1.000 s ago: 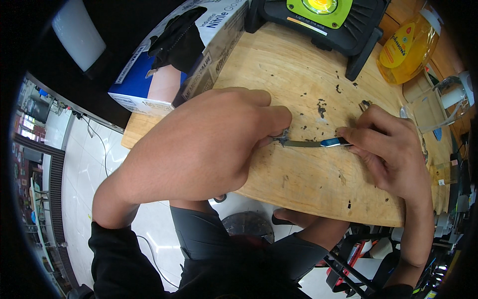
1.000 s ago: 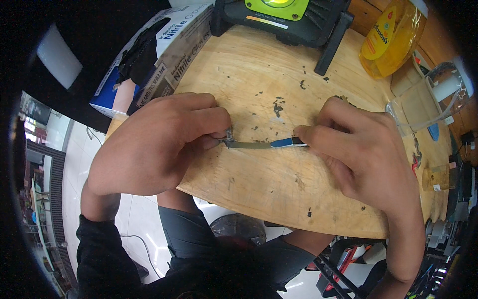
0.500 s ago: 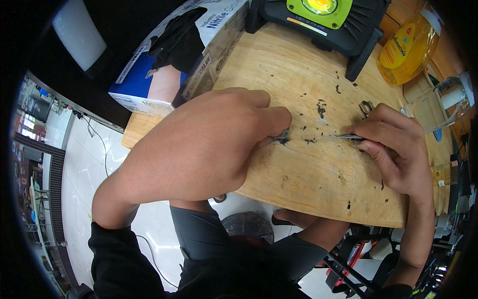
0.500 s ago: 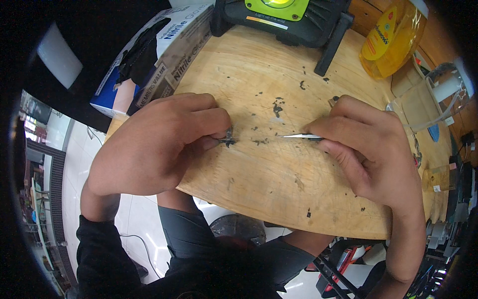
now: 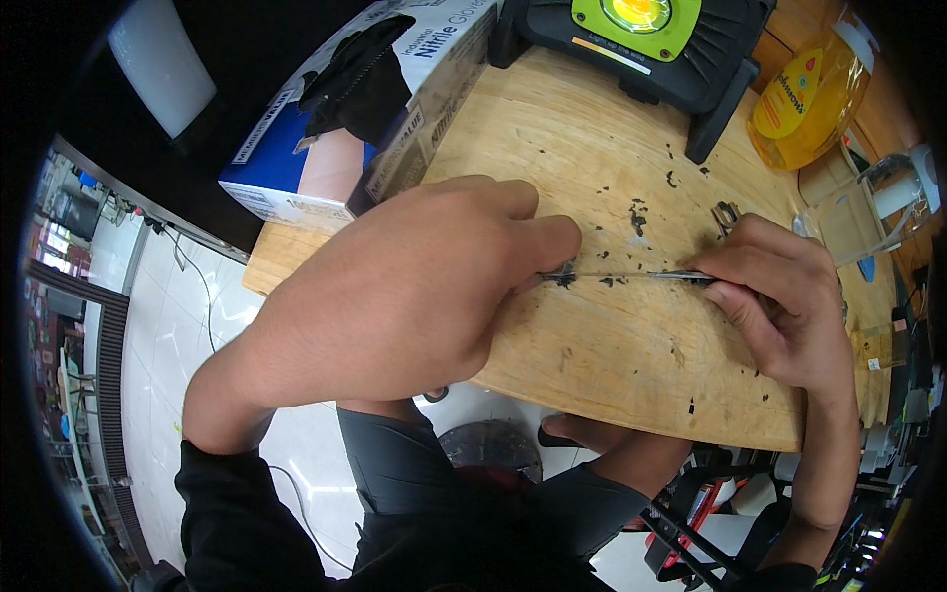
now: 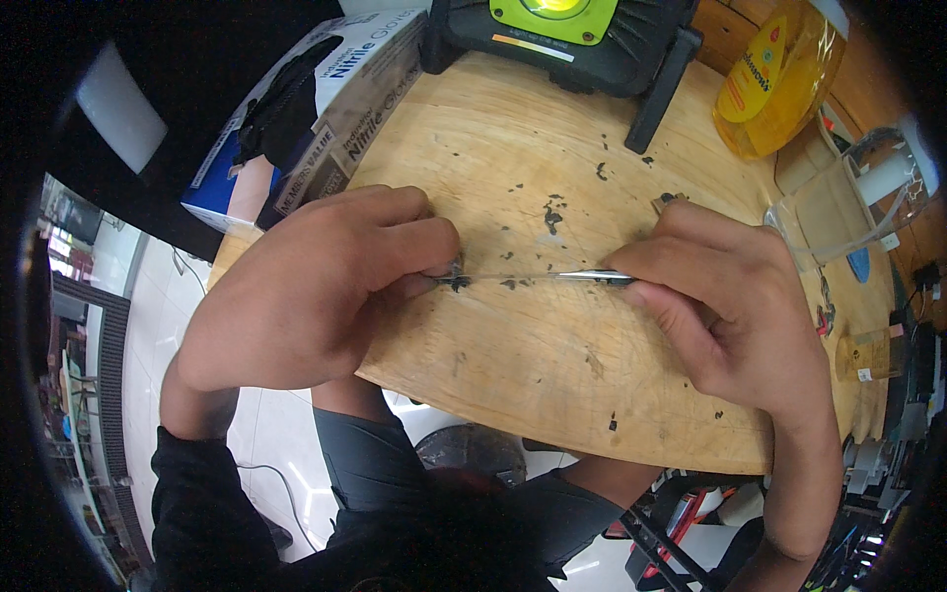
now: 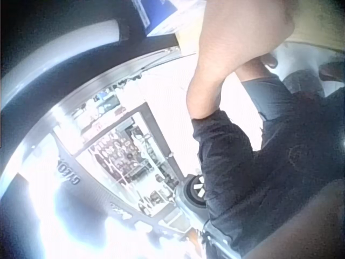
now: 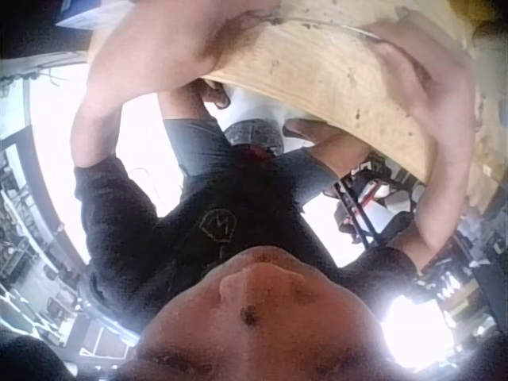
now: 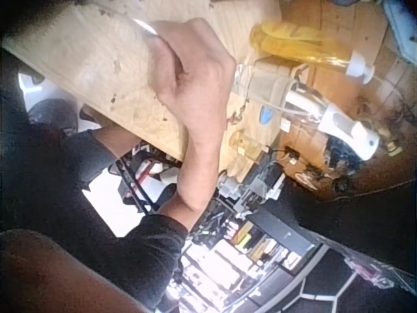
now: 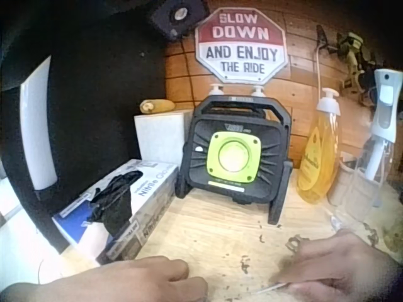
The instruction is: The person manipulates a small red electronic component, peeling back a protective layer and inspecting the internal parts. They then use a metal file to smooth the edges of a small metal piece on a wooden workbench.
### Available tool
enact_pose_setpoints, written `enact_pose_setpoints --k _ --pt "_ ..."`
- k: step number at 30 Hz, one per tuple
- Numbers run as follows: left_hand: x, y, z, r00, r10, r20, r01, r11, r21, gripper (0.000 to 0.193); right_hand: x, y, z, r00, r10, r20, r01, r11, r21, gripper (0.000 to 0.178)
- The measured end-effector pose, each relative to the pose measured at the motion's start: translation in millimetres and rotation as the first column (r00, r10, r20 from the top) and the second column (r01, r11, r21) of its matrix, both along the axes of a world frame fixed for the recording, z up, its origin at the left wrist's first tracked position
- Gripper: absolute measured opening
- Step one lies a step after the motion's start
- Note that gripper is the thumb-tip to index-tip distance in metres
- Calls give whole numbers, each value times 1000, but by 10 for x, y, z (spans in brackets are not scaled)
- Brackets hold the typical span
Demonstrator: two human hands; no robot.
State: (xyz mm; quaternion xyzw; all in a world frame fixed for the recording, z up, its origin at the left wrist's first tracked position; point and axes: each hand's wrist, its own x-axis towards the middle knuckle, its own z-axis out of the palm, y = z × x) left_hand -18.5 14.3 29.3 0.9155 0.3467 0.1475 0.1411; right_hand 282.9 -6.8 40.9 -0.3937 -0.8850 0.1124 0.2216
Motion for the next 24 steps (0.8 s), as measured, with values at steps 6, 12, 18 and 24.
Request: enact_pose_setpoints --k 6,12,18,24 --pt "1 9 -12 1000 -7 -9 7 1000 3 19 6 -9 -21 1000 -11 0 11 1000 24 20" --pt "4 17 -11 1000 -21 -16 21 1000 6 18 -33 -43 -4 1000 -20 -11 20 999 25 16" --pt "-9 19 -23 1000 -18 -20 19 1000 17 19 -66 -46 -7 999 -30 24 29 999 28 15" --pt "-6 9 -11 1000 -14 -17 15 1000 10 20 -87 -76 52 998 -39 54 37 999 28 14"
